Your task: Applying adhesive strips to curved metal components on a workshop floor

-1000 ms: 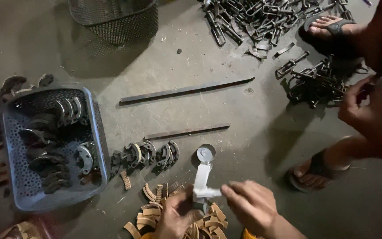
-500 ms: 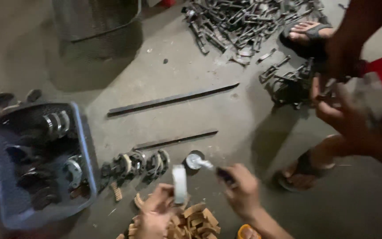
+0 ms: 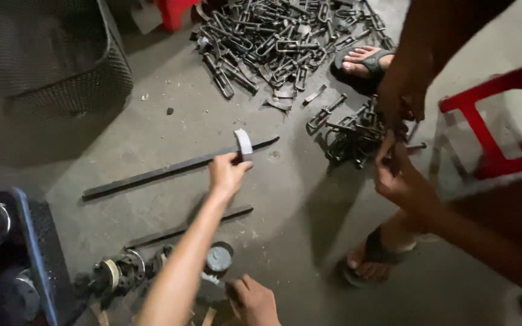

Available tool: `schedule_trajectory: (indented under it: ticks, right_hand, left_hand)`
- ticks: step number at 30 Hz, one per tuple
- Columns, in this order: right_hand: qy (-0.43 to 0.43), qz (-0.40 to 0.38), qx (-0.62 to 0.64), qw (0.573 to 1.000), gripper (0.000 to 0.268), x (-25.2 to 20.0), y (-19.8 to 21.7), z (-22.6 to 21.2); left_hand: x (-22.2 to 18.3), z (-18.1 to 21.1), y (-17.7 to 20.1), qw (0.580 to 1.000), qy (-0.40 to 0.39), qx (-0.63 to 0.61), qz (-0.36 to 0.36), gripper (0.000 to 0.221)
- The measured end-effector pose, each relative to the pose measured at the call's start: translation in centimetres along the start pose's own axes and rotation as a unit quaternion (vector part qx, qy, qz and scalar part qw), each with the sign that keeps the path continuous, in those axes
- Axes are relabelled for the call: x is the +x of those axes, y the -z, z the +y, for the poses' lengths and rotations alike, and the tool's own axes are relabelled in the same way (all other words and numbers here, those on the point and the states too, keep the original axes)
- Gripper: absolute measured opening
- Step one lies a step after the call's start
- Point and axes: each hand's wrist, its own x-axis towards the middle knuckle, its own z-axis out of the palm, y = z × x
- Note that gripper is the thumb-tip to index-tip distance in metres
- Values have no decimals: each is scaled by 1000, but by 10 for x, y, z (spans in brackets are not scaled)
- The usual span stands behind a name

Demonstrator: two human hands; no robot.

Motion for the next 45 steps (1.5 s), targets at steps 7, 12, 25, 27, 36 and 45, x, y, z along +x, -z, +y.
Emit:
schedule_trajectory:
  ticks: [7, 12, 25, 27, 36, 45]
  right_hand:
    - [-19, -50, -15, 998, 24, -30, -42, 40]
    - [-2, -11, -4, 1000, 22, -4, -2, 9]
    - [7, 30, -67, 997, 27, 42, 51, -4]
    - [20, 28, -75, 997, 28, 43, 57, -15]
    - [33, 44, -115, 992, 22, 54, 60, -35]
    - [19, 58, -97, 993, 20, 51, 60, -49]
  left_hand:
    - [41, -33, -68, 995, 81, -34, 44, 32]
    - [45, -31, -73, 989, 120, -42, 74, 33]
    - [-68, 4, 189, 964, -179, 171, -101, 22]
    - [-127, -35, 219, 964, -171, 185, -85, 14]
    - [-352, -229, 161, 993, -14, 115, -14, 21]
    - [-357, -184, 85, 990, -135, 38, -27, 17]
